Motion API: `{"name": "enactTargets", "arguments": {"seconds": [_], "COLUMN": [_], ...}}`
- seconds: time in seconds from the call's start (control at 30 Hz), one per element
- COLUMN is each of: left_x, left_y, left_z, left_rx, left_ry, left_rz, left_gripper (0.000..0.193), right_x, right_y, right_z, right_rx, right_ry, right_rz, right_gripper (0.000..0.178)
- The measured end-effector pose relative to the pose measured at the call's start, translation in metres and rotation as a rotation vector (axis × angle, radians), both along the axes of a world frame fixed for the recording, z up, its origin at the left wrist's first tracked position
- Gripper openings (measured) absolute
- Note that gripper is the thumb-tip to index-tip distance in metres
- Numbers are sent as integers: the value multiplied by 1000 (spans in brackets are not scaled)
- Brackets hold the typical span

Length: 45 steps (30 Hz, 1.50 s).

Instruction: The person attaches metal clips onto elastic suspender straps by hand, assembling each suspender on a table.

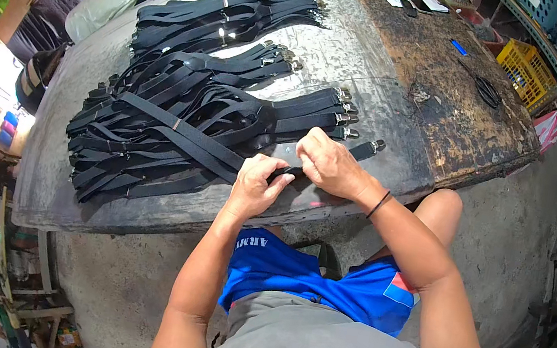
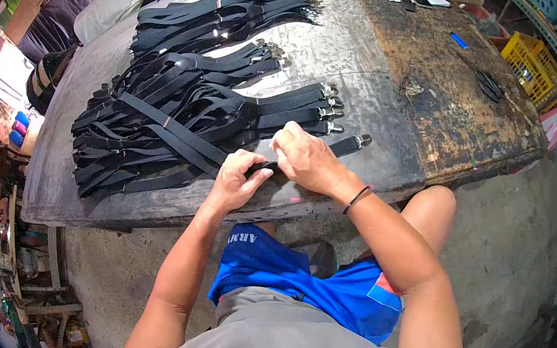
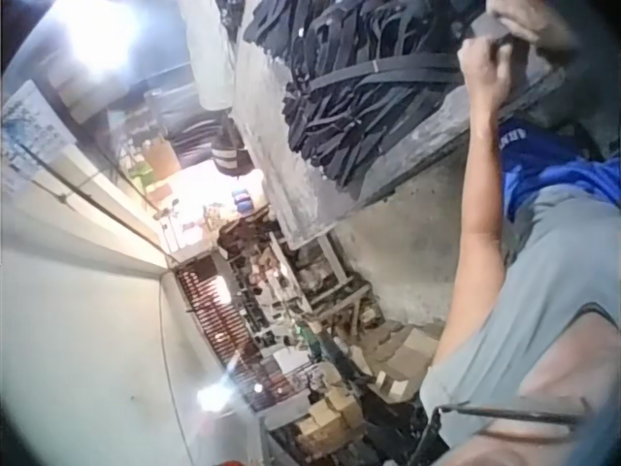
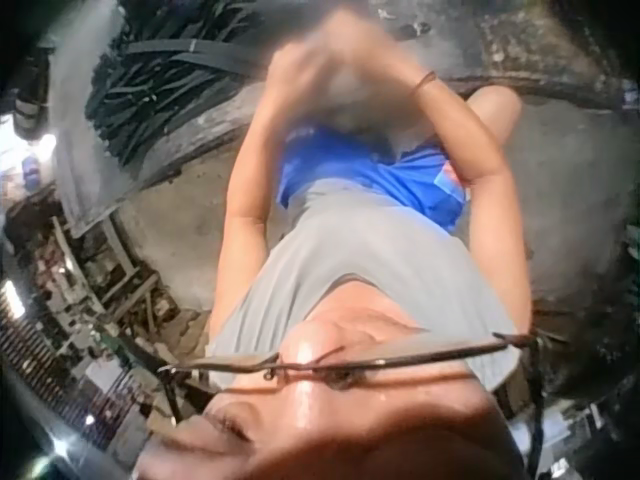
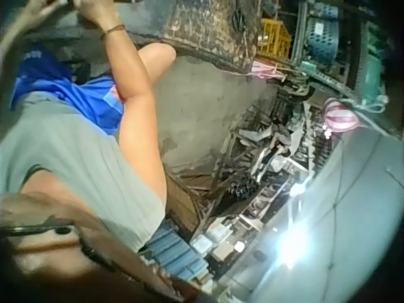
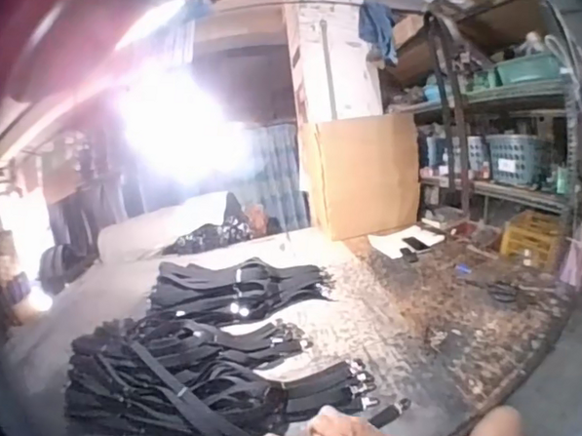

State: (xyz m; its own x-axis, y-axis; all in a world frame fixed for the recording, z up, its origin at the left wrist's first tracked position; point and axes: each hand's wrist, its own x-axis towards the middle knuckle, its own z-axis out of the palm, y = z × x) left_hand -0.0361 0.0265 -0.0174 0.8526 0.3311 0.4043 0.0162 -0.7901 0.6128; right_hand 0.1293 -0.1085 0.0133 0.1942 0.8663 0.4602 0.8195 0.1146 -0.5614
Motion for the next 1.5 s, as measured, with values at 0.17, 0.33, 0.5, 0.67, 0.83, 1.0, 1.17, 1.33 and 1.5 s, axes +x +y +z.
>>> {"name": "enactTargets", "arguments": {"seconds": [0.17,0.33,0.5,0.67,0.83,1.0,1.17,1.33,1.5], "left_x": [0,4,5,7,8,7,5,6,6], "left_y": [-1,4,5,4,1,3,5,3,2], "left_z": [3,1,0,3,3,-1,-1,1,3], "left_rx": [3,5,22,65,59,21,-16,29,16], "left_ry": [-23,-39,-76,-51,-46,-15,8,-36,-64], "left_rz": [-18,-39,-64,-67,-45,20,35,-2,-33], "left_gripper": [26,27,27,23,21,22,23,24,25], "right_x": [4,9,7,1,-6,11,26,5,0], "right_y": [-2,4,3,7,7,5,-13,-9,0], "right_z": [-10,-10,-2,7,-1,-3,14,1,-5], "right_rx": [25,30,-23,-39,-53,54,140,106,65], "right_ry": [49,7,-50,-350,-349,-1,131,43,-44], "right_rz": [97,129,147,159,40,-112,-112,49,81], "right_gripper": [8,9,8,10,19,12,5,9,10]}}
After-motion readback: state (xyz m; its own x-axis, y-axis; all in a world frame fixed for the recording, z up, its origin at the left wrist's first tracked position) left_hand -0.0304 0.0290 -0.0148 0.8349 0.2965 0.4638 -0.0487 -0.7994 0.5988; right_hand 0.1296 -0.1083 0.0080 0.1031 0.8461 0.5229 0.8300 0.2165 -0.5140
